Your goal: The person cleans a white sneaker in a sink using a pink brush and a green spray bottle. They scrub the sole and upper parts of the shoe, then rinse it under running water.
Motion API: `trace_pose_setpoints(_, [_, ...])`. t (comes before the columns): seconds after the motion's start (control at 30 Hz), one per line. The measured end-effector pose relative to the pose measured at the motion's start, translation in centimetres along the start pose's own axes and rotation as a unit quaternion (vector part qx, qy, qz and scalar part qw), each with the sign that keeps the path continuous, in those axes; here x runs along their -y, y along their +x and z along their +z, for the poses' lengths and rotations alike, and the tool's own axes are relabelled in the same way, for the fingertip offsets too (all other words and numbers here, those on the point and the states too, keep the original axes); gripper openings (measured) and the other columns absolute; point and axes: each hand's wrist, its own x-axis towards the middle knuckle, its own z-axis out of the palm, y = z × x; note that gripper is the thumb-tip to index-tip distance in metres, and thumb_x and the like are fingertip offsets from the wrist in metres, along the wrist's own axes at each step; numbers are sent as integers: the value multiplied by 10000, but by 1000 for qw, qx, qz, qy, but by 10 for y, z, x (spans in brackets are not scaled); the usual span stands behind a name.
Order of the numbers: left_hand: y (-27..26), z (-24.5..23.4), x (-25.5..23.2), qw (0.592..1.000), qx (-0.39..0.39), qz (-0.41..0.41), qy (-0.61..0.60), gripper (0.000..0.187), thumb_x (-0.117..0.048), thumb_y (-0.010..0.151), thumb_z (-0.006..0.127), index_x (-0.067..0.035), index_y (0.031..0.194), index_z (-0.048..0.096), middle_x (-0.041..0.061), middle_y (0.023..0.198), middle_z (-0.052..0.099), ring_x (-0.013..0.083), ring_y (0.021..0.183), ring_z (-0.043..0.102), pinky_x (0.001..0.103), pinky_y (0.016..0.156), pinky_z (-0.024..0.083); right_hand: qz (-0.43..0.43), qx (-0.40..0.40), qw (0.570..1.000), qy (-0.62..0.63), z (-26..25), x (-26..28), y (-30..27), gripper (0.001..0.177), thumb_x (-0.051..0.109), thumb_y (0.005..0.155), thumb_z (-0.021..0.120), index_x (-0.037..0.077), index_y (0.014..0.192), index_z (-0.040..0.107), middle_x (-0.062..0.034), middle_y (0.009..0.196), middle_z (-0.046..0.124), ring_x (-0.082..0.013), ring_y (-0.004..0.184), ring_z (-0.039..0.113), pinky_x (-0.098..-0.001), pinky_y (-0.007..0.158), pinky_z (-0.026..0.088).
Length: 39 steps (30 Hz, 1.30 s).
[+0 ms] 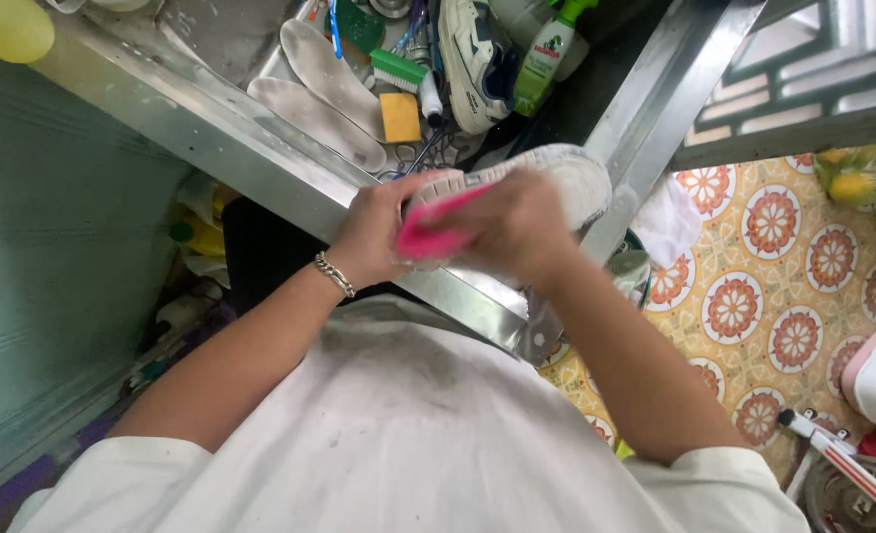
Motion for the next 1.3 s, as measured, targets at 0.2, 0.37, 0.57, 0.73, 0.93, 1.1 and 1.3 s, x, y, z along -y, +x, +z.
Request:
trace_pose_setpoints(0.2, [4,0,7,1000,-1,-6,-5,899,-355,719,1122,-278,1568,840,58,1377,940,378,1348,863,566,1125,710,5,20,1000,-6,-46,-36,-3,251,258,983,1148,196,1183,1009,-78,712,767,-448,616,699,-540,643,566])
trace_pose_setpoints(0.37, [3,4,7,999,12,-37,3,864,-402,742,1144,-280,1545,850,33,1321,956,357,1303,892,554,1147,705,-20,28,999,12,-15,24,17,205,306,1036,1018,360,1233,1004,-22,736,817,-367,625,746,-518,654,584])
trace_pose_setpoints(0.57, [6,0,22,1000,7,-8,-5,922,-358,689,1139,-248,1558,854,80,1358,942,392,1337,867,562,1129,706,-14,29,995,-95,-10,-67,-43,200,310,983,1046,313,1176,993,-69,726,744,-376,638,730,-537,654,591])
trace_pose_setpoints(0.73, [6,4,20,1000,16,0,-25,911,-323,708,1143,-196,1561,848,143,1357,935,439,1329,865,600,1132,710,3,35,999,-17,-40,-35,0,195,239,976,1060,269,1152,979,-51,747,785,-386,645,745,-527,658,590])
trace_pose_setpoints(0.93, [6,2,15,1000,7,-10,-16,952,-351,667,1149,-232,1564,852,112,1348,938,415,1328,867,583,1128,709,0,40,999,15,-18,1,5,221,351,984,1036,305,1197,997,-7,776,831,-324,682,798,-487,707,628])
trace_pose_setpoints(1.1, [9,3,20,999,6,-33,11,1039,-352,619,1161,-310,1600,822,51,1352,935,347,1346,861,569,1117,715,116,41,991,-60,-56,-56,-45,325,252,942,1162,185,1213,997,-112,816,844,-429,714,787,-522,672,586])
trace_pose_setpoints(1.3, [8,9,23,999,0,-35,-2,888,-404,704,1132,-287,1543,866,55,1369,942,370,1358,856,558,1136,704,152,19,985,79,-30,-12,-52,333,424,918,1098,422,1242,1022,40,764,875,-286,595,757,-366,704,624])
